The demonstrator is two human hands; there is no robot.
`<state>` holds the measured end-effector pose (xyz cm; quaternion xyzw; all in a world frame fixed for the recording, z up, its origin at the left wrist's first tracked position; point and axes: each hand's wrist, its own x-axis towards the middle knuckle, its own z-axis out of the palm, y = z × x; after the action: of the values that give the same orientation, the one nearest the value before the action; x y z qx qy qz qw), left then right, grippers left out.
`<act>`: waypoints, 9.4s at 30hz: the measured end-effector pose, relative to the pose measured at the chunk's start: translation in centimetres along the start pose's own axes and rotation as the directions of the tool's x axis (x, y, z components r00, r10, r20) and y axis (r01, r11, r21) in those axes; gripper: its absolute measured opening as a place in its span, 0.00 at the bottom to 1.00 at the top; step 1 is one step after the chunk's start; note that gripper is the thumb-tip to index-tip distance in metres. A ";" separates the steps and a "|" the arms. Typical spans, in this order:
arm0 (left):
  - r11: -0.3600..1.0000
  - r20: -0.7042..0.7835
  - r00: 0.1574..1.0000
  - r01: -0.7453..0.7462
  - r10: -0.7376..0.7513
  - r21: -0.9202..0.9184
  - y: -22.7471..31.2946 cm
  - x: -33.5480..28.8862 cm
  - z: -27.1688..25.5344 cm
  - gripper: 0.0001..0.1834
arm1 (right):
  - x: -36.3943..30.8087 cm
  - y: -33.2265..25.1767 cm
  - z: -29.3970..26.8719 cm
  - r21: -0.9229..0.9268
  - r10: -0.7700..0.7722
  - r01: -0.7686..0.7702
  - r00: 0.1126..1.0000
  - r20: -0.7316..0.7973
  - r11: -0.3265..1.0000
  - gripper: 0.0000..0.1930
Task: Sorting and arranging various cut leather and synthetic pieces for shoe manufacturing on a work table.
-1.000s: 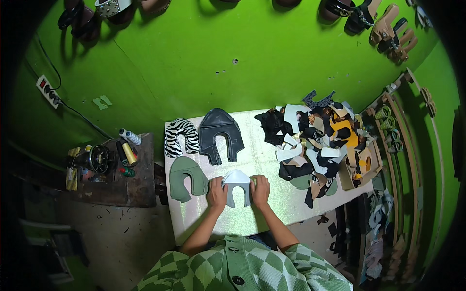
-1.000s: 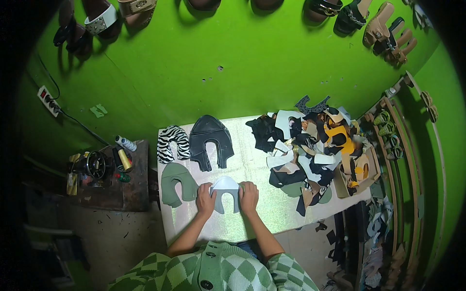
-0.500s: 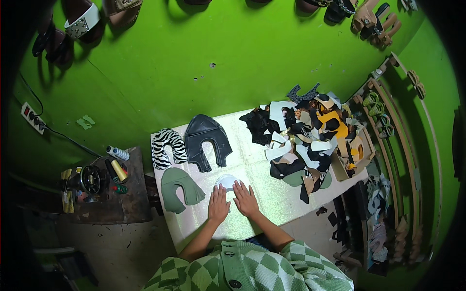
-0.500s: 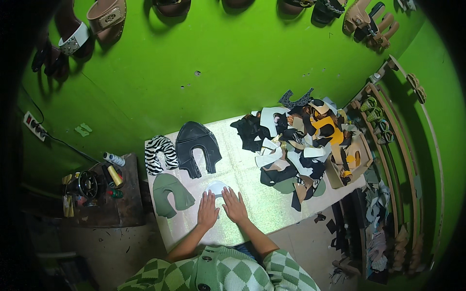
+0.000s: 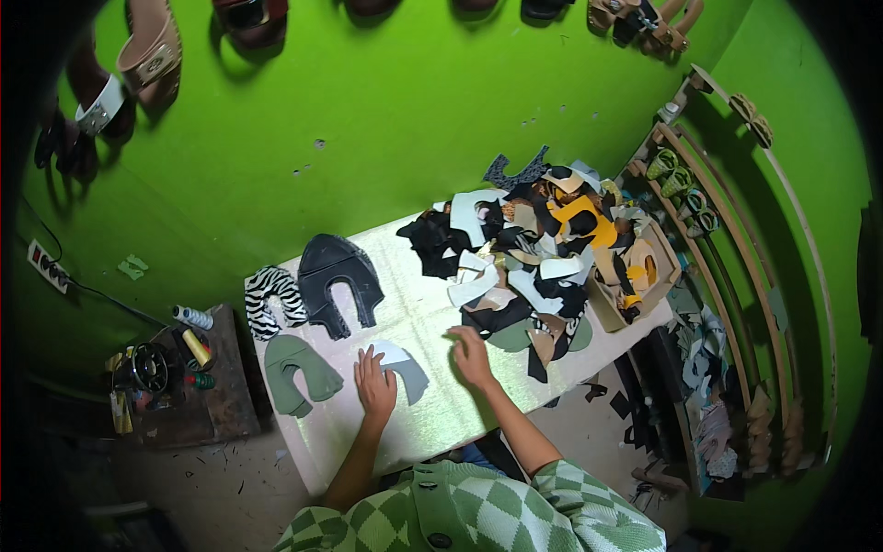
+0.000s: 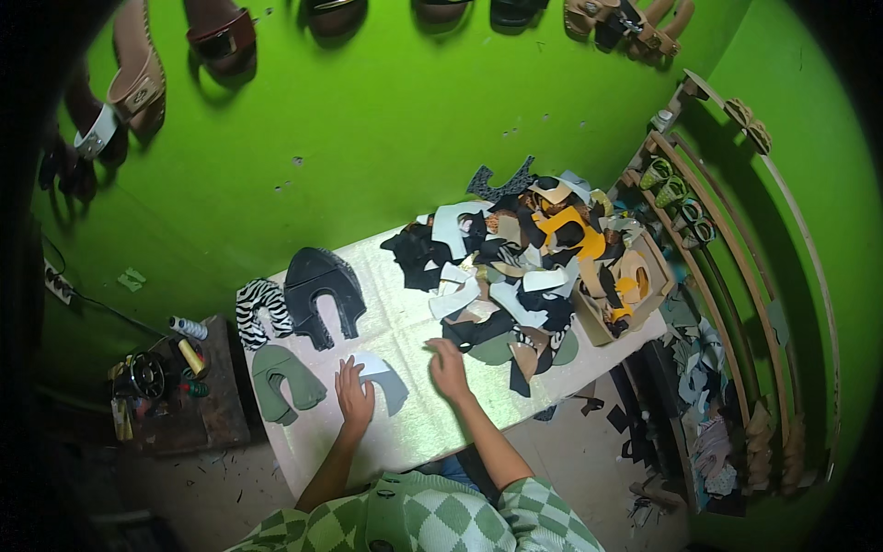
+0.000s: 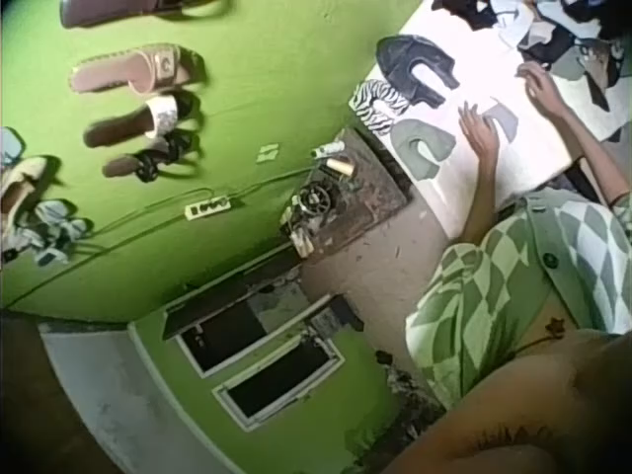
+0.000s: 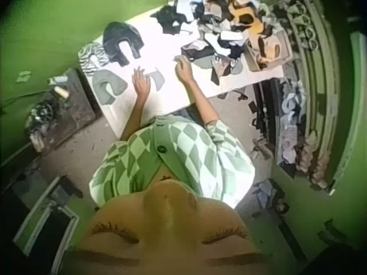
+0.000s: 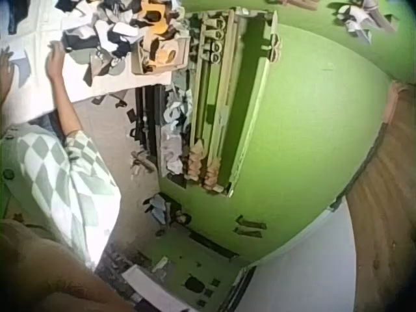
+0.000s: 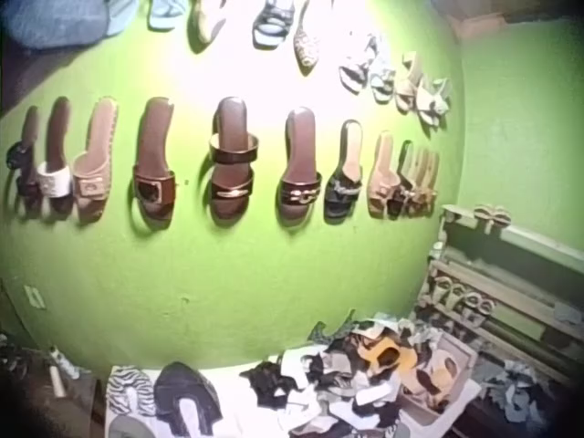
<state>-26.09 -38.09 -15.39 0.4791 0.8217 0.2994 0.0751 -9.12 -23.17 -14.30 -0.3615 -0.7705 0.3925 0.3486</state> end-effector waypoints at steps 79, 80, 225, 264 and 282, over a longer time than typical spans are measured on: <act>0.695 0.372 0.928 0.254 0.021 -0.672 18.0 10.1 18.9 0.15 | 11.5 15.5 -15.5 -0.662 0.224 -0.024 0.950 0.219 0.750 0.25; 0.693 0.402 0.914 0.253 0.058 -0.675 18.7 9.8 18.2 0.15 | 12.0 15.1 -15.5 -0.684 0.195 0.025 0.950 0.243 0.729 0.22; 0.996 0.062 0.997 -0.060 0.056 0.060 7.8 -9.4 4.5 0.22 | 6.0 4.0 1.8 -0.318 -0.327 0.589 0.734 0.595 0.743 0.22; 0.962 -0.090 0.978 -0.164 0.187 0.218 8.2 -3.1 -1.9 0.03 | -13.3 4.0 -5.6 -0.323 -0.257 0.718 0.571 0.780 0.616 0.09; 0.957 0.040 0.991 0.137 -0.131 -0.257 7.8 3.0 8.1 0.05 | -10.3 2.9 -12.4 -0.012 -0.096 0.099 0.980 0.175 0.995 0.06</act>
<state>-18.58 -29.35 -17.09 0.4117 0.8052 0.3930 0.1665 7.00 -26.06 -13.78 -0.2911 -0.8188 0.3973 0.2948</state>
